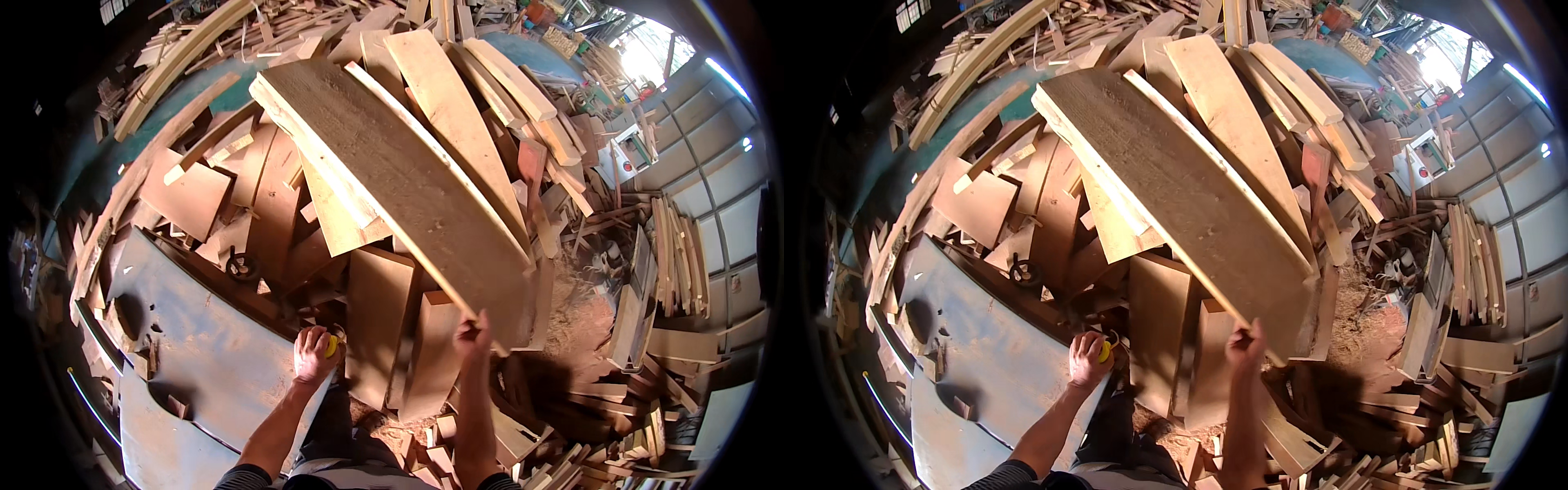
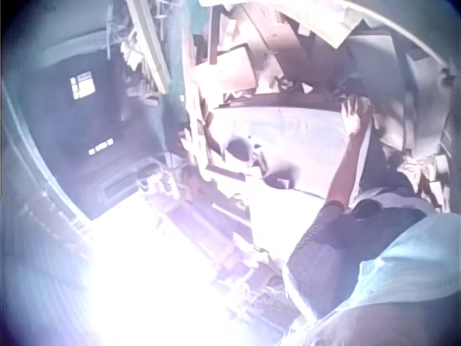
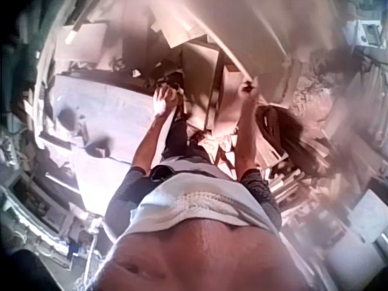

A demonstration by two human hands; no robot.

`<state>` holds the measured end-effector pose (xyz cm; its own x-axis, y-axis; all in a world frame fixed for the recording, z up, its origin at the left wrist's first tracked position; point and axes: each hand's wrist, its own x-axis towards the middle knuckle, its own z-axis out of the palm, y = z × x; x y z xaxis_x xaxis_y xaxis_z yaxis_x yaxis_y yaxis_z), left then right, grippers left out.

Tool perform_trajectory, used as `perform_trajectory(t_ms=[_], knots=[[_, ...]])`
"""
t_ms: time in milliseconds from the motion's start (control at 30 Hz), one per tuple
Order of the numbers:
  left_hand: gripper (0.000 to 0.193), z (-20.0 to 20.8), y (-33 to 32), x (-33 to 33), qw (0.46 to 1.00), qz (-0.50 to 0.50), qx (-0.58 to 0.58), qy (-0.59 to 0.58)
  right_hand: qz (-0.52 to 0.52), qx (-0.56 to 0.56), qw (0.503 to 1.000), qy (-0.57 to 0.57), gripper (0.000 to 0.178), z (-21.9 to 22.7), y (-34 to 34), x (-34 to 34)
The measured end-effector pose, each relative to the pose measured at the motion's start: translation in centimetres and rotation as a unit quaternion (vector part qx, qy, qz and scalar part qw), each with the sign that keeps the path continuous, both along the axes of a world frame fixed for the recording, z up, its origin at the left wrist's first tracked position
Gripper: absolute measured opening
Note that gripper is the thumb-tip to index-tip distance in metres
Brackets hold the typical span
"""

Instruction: The person measures several pieces of wood with a tape measure while standing at a woodworking machine.

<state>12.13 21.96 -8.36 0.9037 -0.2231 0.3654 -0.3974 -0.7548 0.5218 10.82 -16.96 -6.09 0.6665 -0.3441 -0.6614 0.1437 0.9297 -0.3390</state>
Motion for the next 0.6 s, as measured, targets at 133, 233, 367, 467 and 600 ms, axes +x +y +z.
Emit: perform_trajectory(t_ms=[133, 233, 367, 467, 600], knots=[[0.040, 1.7, 0.7, -2.8, 0.999, 0.010, 0.004, -0.032, -0.002, 0.143, 0.988, -0.061, 0.017, -2.6, 7.2, -5.4], [0.042, 2.6, 1.9, -6.3, 0.999, 0.033, 0.032, -0.014, -0.020, 0.179, 0.982, -0.059, 0.017, -1.5, 9.4, -8.7], [0.042, 1.4, 4.7, -11.1, 0.993, 0.087, 0.069, 0.027, -0.033, 0.173, 0.984, -0.036, 0.021, -0.7, 7.9, -14.2], [0.048, 0.0, 6.4, -12.4, 0.988, 0.115, 0.089, 0.042, -0.035, 0.124, 0.991, -0.022, 0.021, -0.9, 6.4, -19.0], [0.057, -0.7, 6.8, -12.7, 0.986, 0.118, 0.106, 0.055, -0.056, 0.138, 0.988, 0.030, 0.023, -0.6, 6.2, -26.4]])
